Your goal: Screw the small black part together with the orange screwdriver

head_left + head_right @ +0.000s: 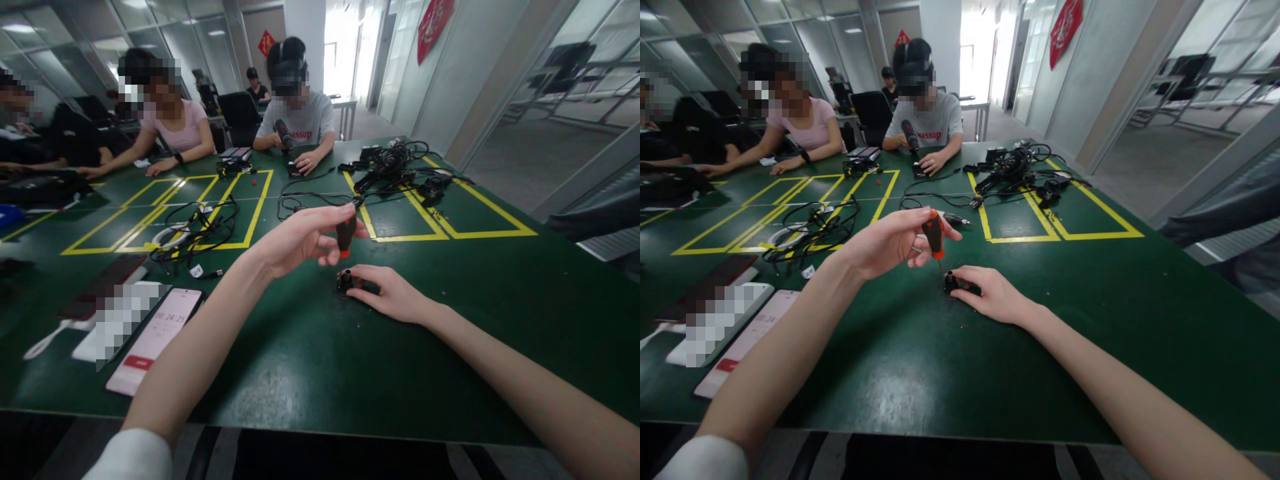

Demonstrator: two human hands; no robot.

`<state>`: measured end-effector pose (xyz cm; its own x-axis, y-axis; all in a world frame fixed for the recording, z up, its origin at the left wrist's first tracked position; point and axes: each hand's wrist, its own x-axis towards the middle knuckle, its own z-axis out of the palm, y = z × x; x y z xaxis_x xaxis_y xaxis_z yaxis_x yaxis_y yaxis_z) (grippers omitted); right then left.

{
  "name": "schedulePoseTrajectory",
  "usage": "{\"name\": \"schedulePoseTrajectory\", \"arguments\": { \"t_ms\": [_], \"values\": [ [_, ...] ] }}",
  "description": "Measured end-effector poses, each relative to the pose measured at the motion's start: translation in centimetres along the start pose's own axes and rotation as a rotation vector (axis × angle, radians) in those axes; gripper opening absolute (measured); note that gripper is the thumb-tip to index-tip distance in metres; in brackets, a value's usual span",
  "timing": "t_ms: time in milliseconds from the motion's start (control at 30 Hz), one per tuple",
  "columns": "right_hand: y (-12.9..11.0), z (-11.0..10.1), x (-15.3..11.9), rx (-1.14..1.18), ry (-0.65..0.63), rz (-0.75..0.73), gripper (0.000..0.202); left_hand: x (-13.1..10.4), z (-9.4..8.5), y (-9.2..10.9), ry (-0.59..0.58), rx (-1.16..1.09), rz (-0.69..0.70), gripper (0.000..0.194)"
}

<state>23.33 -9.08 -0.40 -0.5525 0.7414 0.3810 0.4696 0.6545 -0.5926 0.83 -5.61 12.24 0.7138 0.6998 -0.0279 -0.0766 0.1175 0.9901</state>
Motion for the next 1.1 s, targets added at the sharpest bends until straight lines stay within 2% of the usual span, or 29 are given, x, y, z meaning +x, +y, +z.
{"name": "schedulePoseTrajectory", "arguments": {
  "t_ms": [133, 367, 533, 733, 933, 1100],
  "values": [
    [-0.13, -0.10, 0.02, 0.014, -0.007, 0.009, 0.022, 0.18, -0.06, 0.19, -0.020, -0.040, -0.051, 0.044],
    [-0.24, -0.19, -0.01, 0.023, -0.007, 0.023, 0.025, 0.12, 0.19, -0.16, 0.068, -0.015, 0.022, 0.040],
    [-0.26, -0.27, -0.01, 0.007, -0.011, 0.033, 0.024, -0.01, 0.17, -0.03, 0.003, 0.038, 0.008, 0.042],
    [-0.25, -0.29, 0.05, 0.024, -0.017, 0.033, 0.020, 0.18, 0.22, 0.29, -0.030, -0.022, -0.045, 0.044],
    [-0.11, -0.15, -0.01, 0.025, -0.014, 0.032, 0.023, 0.10, 0.25, -0.05, 0.047, 0.003, 0.023, 0.040],
    [-0.24, -0.21, 0.02, 0.026, -0.010, 0.028, 0.023, 0.03, 0.34, -0.01, 0.046, 0.050, 0.037, 0.044]
  ]
}}
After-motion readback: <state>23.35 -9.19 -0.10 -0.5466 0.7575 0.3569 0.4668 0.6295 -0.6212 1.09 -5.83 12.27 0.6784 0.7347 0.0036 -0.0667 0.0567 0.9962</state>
